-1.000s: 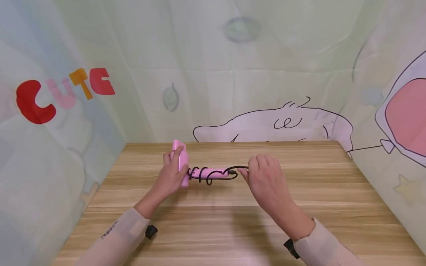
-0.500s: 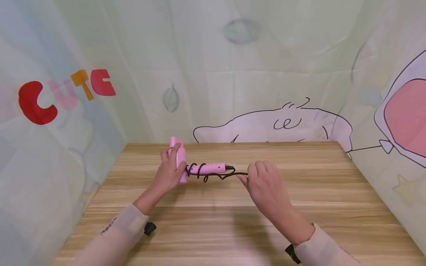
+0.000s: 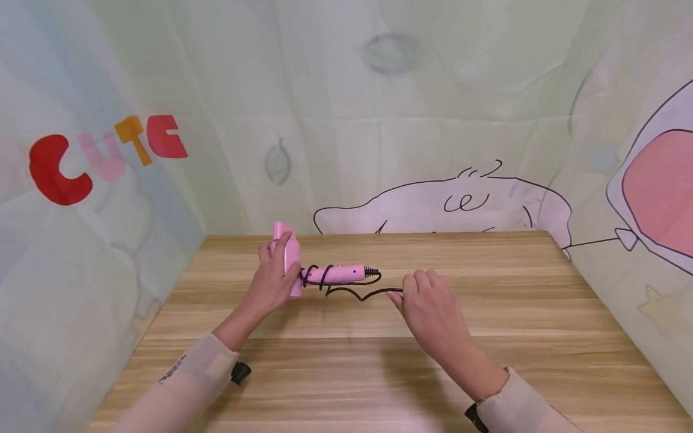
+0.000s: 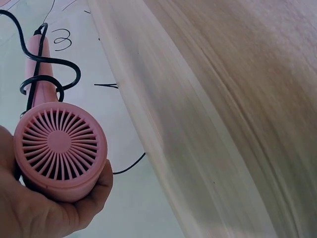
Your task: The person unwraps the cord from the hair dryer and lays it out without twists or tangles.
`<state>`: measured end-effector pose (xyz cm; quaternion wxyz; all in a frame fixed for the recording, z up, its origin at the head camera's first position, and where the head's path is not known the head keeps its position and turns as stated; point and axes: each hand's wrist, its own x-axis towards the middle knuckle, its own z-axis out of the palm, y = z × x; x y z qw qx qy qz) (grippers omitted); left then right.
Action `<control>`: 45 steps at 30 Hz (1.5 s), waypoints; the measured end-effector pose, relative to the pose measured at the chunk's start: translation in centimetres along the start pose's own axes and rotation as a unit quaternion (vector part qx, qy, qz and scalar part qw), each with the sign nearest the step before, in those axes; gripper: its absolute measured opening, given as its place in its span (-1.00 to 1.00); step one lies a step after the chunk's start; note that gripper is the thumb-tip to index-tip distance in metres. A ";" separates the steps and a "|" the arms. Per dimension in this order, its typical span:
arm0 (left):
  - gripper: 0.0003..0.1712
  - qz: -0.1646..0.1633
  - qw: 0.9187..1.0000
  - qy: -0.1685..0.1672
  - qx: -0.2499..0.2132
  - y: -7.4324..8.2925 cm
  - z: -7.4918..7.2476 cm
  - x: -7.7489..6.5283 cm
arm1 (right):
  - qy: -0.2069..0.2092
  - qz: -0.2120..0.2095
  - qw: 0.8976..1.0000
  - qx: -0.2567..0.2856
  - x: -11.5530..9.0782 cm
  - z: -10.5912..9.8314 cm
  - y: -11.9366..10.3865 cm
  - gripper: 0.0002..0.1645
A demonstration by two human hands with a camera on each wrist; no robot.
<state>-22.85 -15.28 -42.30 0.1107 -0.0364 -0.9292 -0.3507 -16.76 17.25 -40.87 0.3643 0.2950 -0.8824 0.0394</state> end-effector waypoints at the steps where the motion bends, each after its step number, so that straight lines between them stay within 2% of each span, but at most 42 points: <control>1: -0.21 0.001 1.000 0.001 -0.002 0.0 0.0 0.0 | 0.000 -0.002 1.000 -0.002 -0.1 0.1 0.0 -0.27; 11: -0.22 0.011 1.000 0.011 -0.006 0.4 -0.3 -0.1 | -0.017 -0.003 1.000 -0.001 -0.7 1.4 0.2 -0.29; 24: -0.22 0.018 1.000 0.004 -0.023 0.6 -0.5 -0.4 | -0.056 0.015 0.998 -0.008 -1.2 2.9 0.8 -0.36; 31: -0.22 0.021 0.999 -0.001 -0.027 0.7 -0.7 -0.6 | -0.095 0.042 0.994 -0.016 -1.2 3.7 1.2 -0.46; 41: -0.24 0.031 0.999 -0.013 -0.035 0.9 -0.7 -0.9 | -0.099 0.061 0.993 -0.024 -0.6 5.1 1.9 -0.43; 45: -0.25 0.035 0.998 -0.022 -0.043 0.9 -0.6 -1.1 | -0.116 0.071 0.990 -0.032 -0.1 5.3 2.2 -0.43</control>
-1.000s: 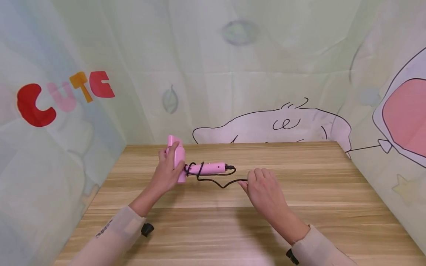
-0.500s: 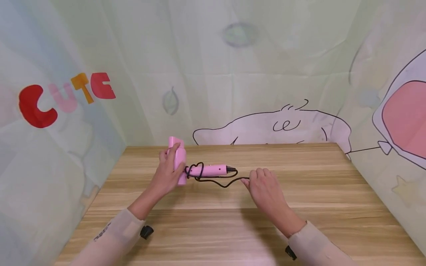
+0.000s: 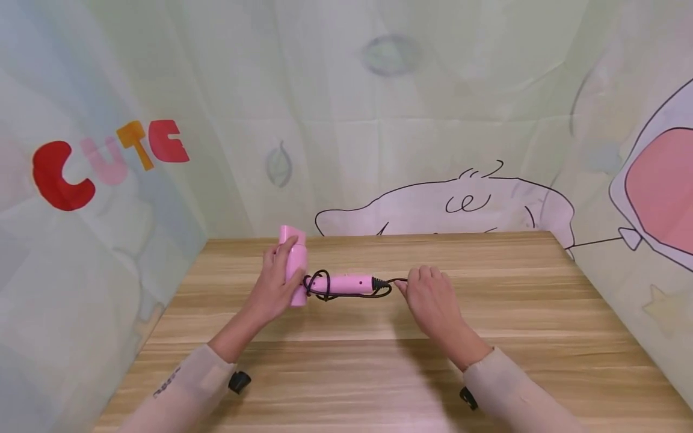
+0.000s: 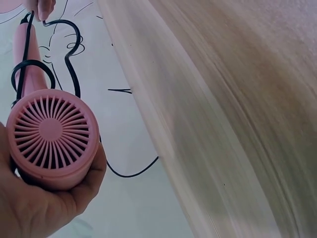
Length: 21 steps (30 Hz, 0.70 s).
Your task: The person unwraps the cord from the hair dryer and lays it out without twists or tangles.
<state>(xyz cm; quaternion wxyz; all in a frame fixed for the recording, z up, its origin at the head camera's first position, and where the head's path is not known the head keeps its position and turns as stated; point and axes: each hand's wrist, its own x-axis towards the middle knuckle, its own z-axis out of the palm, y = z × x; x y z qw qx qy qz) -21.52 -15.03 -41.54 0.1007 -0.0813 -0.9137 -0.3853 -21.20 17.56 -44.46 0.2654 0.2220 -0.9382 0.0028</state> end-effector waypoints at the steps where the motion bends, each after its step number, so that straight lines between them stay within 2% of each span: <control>1: -0.25 0.000 1.000 -0.003 -0.004 0.0 0.0 -0.1 | -0.001 -0.001 1.000 -0.003 0.2 0.1 0.1 -0.43; 4: -0.26 0.006 1.000 -0.011 -0.008 -0.1 0.1 -0.2 | -0.002 -0.002 1.000 -0.009 0.7 0.1 0.4 -0.42; 12: -0.23 0.031 0.999 -0.037 0.005 0.1 0.1 -0.7 | 0.039 0.004 0.999 -0.012 2.1 -0.2 1.4 -0.41; 21: -0.22 0.044 0.996 -0.079 0.020 -0.1 0.4 -1.0 | 0.025 0.032 0.999 -0.009 3.1 -1.1 1.7 -0.42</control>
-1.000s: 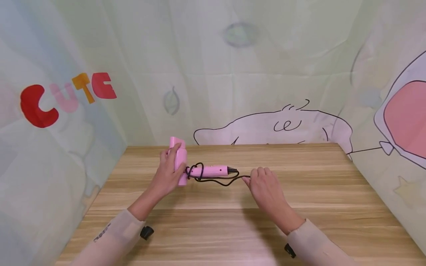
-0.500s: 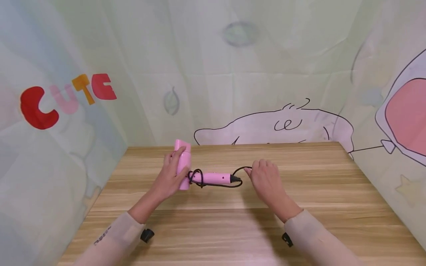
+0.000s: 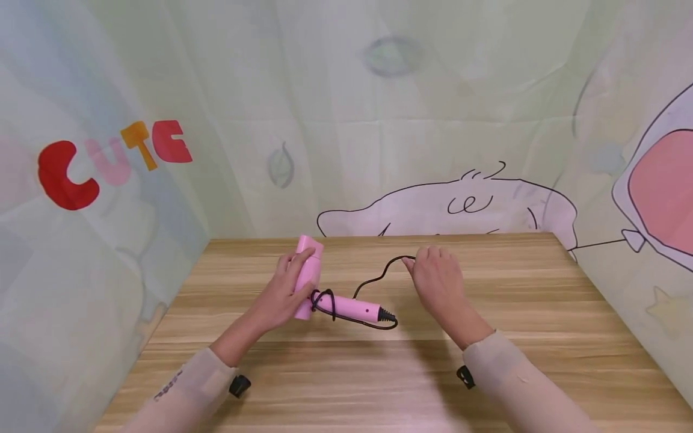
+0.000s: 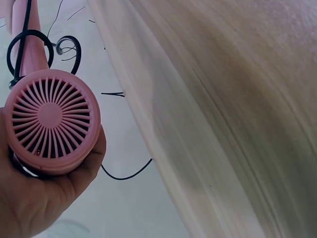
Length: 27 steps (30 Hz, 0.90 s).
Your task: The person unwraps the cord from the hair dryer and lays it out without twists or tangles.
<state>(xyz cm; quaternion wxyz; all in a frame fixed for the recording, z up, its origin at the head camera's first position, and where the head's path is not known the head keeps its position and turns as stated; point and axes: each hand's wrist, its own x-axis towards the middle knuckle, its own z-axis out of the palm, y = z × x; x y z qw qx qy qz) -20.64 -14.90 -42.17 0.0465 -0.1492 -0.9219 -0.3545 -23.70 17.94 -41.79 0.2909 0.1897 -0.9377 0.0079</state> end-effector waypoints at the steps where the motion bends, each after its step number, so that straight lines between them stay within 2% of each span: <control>1: -0.23 0.000 1.000 -0.002 0.001 0.0 0.1 0.0 | 0.004 0.002 1.000 0.003 0.1 -0.1 0.1 -0.42; 14: -0.22 0.010 1.000 -0.023 0.015 -0.5 0.6 0.0 | 0.061 0.004 0.998 0.024 0.8 -1.2 0.2 -0.44; 21: -0.22 0.001 0.999 -0.031 0.025 -0.8 0.8 0.0 | 0.059 0.013 0.998 0.025 1.0 -2.3 0.0 -0.43; 27: -0.21 -0.018 0.999 -0.032 0.030 -1.1 0.8 0.1 | 0.078 0.007 0.996 0.039 1.3 -3.1 -0.2 -0.43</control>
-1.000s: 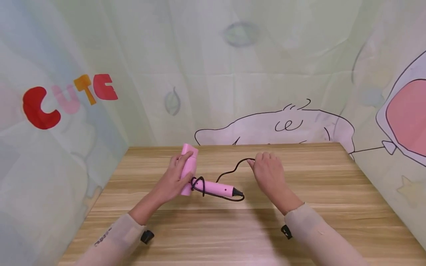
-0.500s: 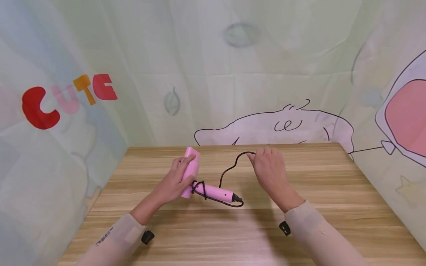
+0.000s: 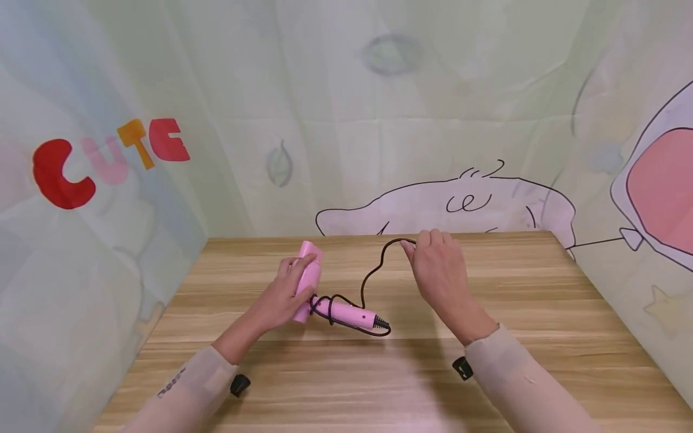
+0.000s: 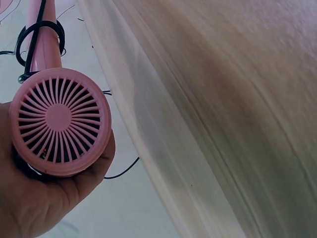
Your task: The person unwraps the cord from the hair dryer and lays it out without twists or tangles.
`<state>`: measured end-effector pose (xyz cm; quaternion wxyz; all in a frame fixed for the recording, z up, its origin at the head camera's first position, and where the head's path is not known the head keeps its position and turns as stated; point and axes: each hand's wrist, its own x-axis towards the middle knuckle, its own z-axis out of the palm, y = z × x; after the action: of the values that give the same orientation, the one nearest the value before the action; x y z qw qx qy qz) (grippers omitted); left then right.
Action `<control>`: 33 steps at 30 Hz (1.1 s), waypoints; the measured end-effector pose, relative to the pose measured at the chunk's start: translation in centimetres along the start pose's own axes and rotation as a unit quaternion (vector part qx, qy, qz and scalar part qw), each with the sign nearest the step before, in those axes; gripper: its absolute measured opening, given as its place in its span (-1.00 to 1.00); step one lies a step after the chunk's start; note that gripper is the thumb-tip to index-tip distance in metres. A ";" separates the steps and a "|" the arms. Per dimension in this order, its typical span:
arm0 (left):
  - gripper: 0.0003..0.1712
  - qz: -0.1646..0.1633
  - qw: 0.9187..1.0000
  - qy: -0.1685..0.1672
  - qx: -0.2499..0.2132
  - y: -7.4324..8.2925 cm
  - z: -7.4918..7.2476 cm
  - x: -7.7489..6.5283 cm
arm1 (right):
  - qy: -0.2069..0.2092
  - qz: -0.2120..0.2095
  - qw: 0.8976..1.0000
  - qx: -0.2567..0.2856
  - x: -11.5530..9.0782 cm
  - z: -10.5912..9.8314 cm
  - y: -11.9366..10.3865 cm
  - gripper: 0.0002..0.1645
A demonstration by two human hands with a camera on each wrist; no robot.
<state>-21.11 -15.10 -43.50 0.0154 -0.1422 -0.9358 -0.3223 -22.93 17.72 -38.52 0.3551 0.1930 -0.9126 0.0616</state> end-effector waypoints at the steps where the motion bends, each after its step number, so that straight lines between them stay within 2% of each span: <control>1: -0.21 -0.001 1.000 0.000 0.001 0.0 0.0 0.0 | 0.005 0.000 1.000 0.004 0.1 -0.1 0.0 -0.43; 10: -0.21 -0.019 1.000 0.008 0.015 -0.2 0.0 0.3 | 0.033 0.002 0.999 0.033 0.4 -1.4 -0.6 -0.45; 22: -0.18 -0.055 0.997 0.053 0.030 -0.9 0.0 1.0 | 0.032 0.004 0.998 0.054 -0.1 -2.0 -0.9 -0.49; 33: -0.22 -0.057 0.995 0.070 0.036 -1.7 0.1 1.3 | 0.037 0.001 0.998 0.059 -0.7 -2.0 -0.5 -0.52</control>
<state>-22.78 -15.99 -44.41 0.0674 -0.0648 -0.9502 -0.2974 -21.00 18.02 -37.51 0.3763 0.2107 -0.8938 0.1230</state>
